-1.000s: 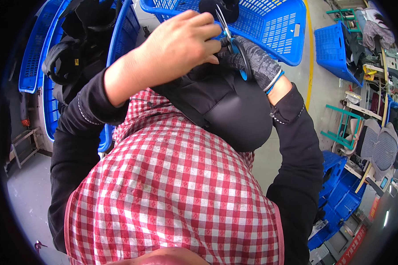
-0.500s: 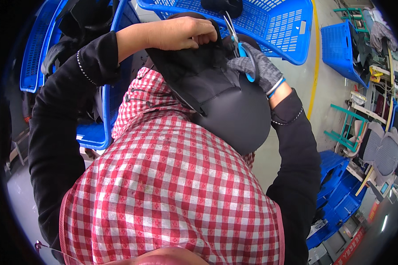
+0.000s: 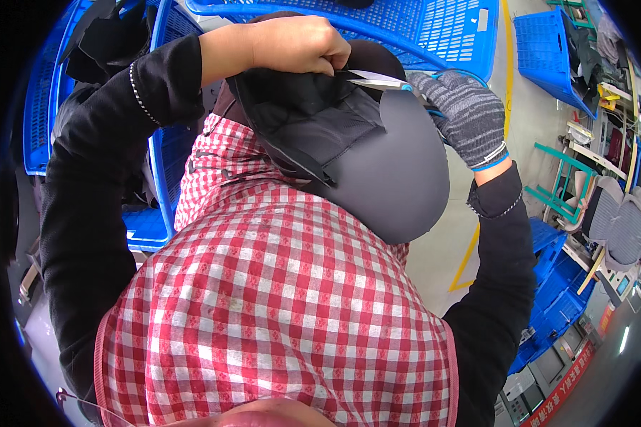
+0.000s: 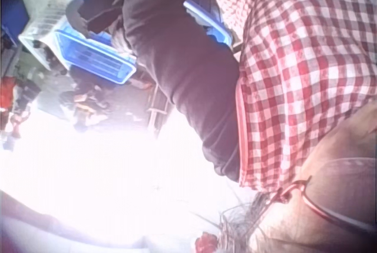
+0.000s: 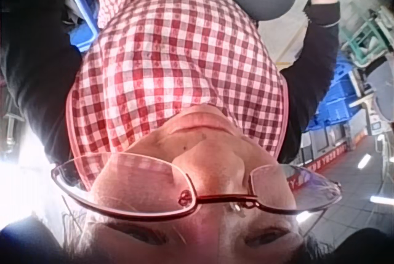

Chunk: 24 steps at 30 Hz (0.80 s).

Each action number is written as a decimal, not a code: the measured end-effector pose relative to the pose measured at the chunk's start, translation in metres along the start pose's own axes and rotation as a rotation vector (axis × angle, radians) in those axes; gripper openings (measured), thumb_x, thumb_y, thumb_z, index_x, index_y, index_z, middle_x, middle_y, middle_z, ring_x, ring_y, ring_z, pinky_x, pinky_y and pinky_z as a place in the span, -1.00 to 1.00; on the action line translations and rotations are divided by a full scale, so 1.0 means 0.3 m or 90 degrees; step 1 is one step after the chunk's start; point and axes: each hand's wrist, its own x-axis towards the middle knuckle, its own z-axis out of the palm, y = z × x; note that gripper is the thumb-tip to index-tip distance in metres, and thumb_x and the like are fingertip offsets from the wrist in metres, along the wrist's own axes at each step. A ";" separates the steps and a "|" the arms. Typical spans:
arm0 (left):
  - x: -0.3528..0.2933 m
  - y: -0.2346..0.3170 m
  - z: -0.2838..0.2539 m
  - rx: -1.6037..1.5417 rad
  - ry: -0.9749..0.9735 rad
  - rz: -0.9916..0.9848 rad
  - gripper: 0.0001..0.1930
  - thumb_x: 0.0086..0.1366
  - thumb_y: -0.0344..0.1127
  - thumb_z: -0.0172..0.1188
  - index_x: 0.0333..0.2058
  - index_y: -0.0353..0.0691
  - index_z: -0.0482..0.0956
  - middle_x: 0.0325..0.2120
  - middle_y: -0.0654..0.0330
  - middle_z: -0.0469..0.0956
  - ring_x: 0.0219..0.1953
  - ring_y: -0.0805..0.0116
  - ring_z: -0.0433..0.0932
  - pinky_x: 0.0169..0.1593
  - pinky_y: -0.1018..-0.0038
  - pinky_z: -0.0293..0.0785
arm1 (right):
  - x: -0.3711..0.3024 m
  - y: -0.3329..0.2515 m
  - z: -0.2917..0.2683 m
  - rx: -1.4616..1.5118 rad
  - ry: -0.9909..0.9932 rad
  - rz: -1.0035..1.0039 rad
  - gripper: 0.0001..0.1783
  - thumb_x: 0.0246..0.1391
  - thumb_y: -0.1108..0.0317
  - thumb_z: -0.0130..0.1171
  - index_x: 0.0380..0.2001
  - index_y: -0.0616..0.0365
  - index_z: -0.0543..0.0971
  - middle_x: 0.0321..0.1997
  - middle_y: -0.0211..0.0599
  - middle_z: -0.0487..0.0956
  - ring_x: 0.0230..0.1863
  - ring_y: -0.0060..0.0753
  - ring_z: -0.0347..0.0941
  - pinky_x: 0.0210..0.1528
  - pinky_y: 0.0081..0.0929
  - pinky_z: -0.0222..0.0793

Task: The person trims excess fabric from black shoe uppers using shears, working one at a time while seated on the floor. After trimming, they place the finished uppers into a blue basket and briefly write on a paper before moving the basket.

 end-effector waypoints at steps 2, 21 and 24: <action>-0.016 0.002 0.004 0.000 0.021 0.009 -0.87 0.27 -0.38 0.31 -0.25 -0.29 0.70 -0.37 0.01 0.69 -0.31 0.10 0.69 -0.10 0.36 0.64 | 0.017 -0.018 0.011 -0.030 -0.020 0.006 -0.54 0.04 0.19 0.33 0.07 -0.11 0.67 -0.25 -0.25 0.66 -0.24 -0.15 0.62 -0.20 -0.25 0.54; -0.012 -0.025 0.061 0.115 0.047 -0.044 -0.84 0.24 -0.45 0.25 -0.21 -0.11 0.68 -0.36 0.10 0.69 -0.26 0.10 0.70 -0.17 0.30 0.62 | 0.140 -0.021 0.006 -0.045 0.023 -0.025 -0.71 0.24 0.22 0.04 -0.09 -0.12 0.68 -0.46 -0.34 0.61 -0.49 -0.25 0.57 -0.51 -0.19 0.42; -0.006 -0.043 0.071 0.033 0.093 -0.044 -0.86 0.22 -0.46 0.29 -0.24 -0.12 0.69 -0.35 0.07 0.68 -0.24 0.08 0.68 -0.13 0.30 0.61 | 0.134 -0.015 -0.004 -0.139 -0.119 -0.034 -0.62 0.20 0.14 0.14 0.06 -0.11 0.64 -0.37 -0.27 0.63 -0.38 -0.22 0.61 -0.41 -0.24 0.49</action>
